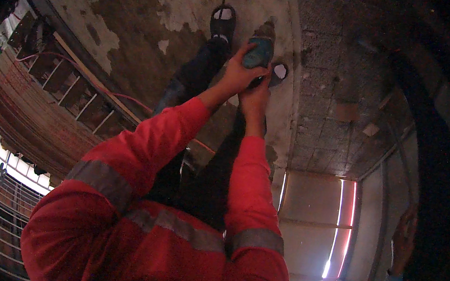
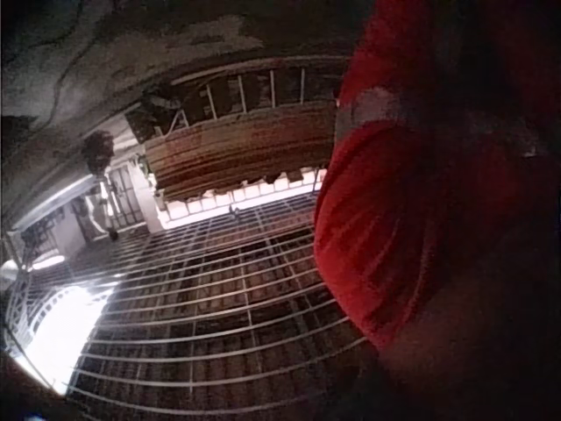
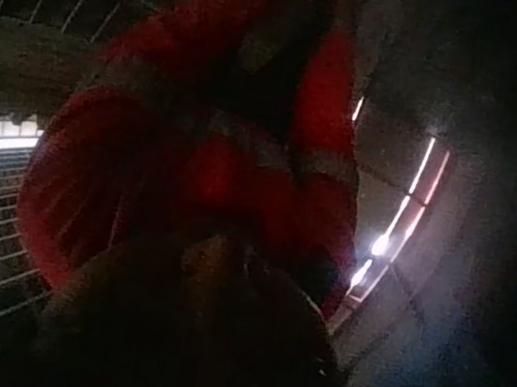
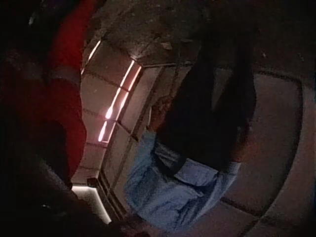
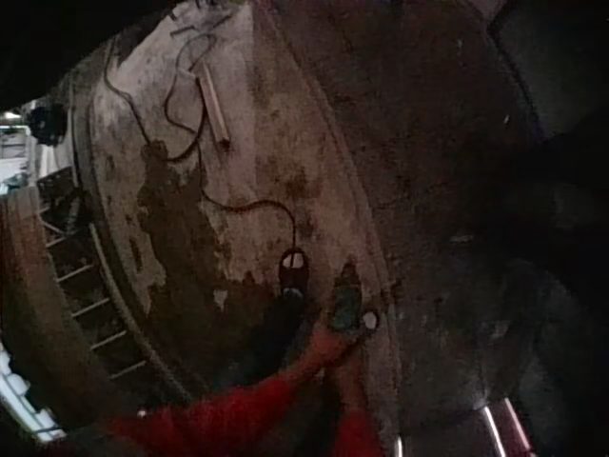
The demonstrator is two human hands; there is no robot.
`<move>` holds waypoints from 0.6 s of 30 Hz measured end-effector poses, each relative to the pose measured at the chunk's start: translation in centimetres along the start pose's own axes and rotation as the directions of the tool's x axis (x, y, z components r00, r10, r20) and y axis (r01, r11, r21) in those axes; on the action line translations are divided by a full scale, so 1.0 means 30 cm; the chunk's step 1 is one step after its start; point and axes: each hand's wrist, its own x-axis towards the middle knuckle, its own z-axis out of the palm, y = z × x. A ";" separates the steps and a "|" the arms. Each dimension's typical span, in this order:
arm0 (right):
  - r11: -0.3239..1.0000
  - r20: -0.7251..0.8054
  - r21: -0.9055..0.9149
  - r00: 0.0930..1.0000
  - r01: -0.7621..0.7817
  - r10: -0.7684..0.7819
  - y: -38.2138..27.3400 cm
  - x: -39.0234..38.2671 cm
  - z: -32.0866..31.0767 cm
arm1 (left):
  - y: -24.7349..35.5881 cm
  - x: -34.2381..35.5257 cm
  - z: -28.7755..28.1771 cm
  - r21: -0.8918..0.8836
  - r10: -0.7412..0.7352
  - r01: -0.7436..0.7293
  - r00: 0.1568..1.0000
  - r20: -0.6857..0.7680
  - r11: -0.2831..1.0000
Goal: The person uses a teal corded rotary hammer drill to drill into a concrete floor. They hold the tool with both hands, applying downward pressure as the drill bit penetrates the surface. The camera shakes significantly due to the tool's operation.
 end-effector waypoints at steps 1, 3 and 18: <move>0.999 0.030 -0.004 0.999 -0.033 0.034 -0.007 -0.002 -0.004 | -0.004 -0.003 -0.005 -0.024 0.001 -0.001 1.000 -0.006 1.000; 0.995 0.090 -0.016 0.991 -0.100 0.101 -0.022 -0.010 -0.015 | -0.001 -0.014 -0.020 -0.073 0.002 -0.004 1.000 -0.020 0.997; 0.970 -0.007 0.132 0.979 -0.202 0.204 0.006 0.050 0.039 | -0.014 0.241 -0.034 -0.508 -0.445 0.706 0.706 0.550 0.493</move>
